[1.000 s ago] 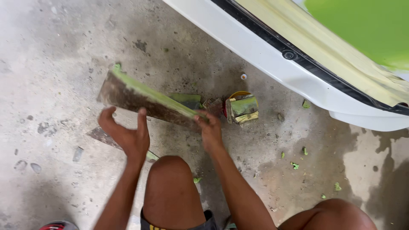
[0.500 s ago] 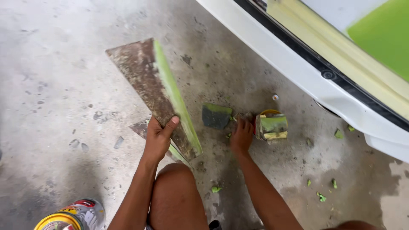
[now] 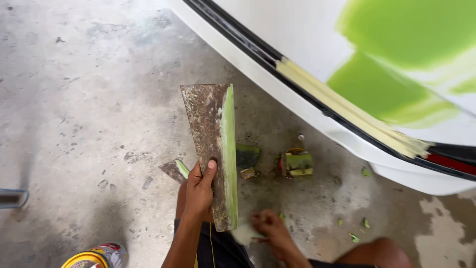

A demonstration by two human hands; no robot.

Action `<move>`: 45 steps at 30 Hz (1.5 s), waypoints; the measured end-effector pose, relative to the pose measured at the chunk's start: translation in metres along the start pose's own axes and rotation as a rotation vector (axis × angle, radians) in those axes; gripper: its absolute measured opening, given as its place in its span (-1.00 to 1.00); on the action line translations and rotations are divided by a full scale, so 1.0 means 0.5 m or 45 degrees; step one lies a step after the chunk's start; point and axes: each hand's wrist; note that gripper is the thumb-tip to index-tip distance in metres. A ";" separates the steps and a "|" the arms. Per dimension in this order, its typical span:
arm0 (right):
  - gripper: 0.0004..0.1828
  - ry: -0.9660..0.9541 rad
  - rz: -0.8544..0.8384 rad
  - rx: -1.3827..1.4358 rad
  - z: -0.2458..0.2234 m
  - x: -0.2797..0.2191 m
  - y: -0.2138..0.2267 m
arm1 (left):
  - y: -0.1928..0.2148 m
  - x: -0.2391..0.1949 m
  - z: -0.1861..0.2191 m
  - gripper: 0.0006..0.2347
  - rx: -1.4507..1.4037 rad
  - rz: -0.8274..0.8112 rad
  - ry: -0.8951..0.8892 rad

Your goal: The person sands a green filler patch on a white car bumper using a sanding block and sandpaper. They then use a metal scraper to remove excess filler and smooth the surface. Finally, they scoop more green filler from a container using a putty knife.

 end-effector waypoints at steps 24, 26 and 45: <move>-0.48 1.281 0.190 -1.301 -0.209 -0.169 0.064 | -0.226 -0.091 0.092 -0.63 0.558 -0.402 -0.007; -0.53 1.615 0.251 -1.487 -0.317 -0.227 0.064 | -0.185 -0.043 -0.022 -0.63 0.601 -0.459 -0.033; -0.53 2.092 0.256 -2.001 -0.344 -0.222 0.068 | -0.294 -0.120 0.023 -0.58 0.649 -0.570 -0.369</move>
Point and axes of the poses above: each hand's wrist, its own x-axis towards the middle knuckle, its own y-axis out of the back of the hand, z = x × y, and after that the axes turned 13 degrees about -z, right-handed
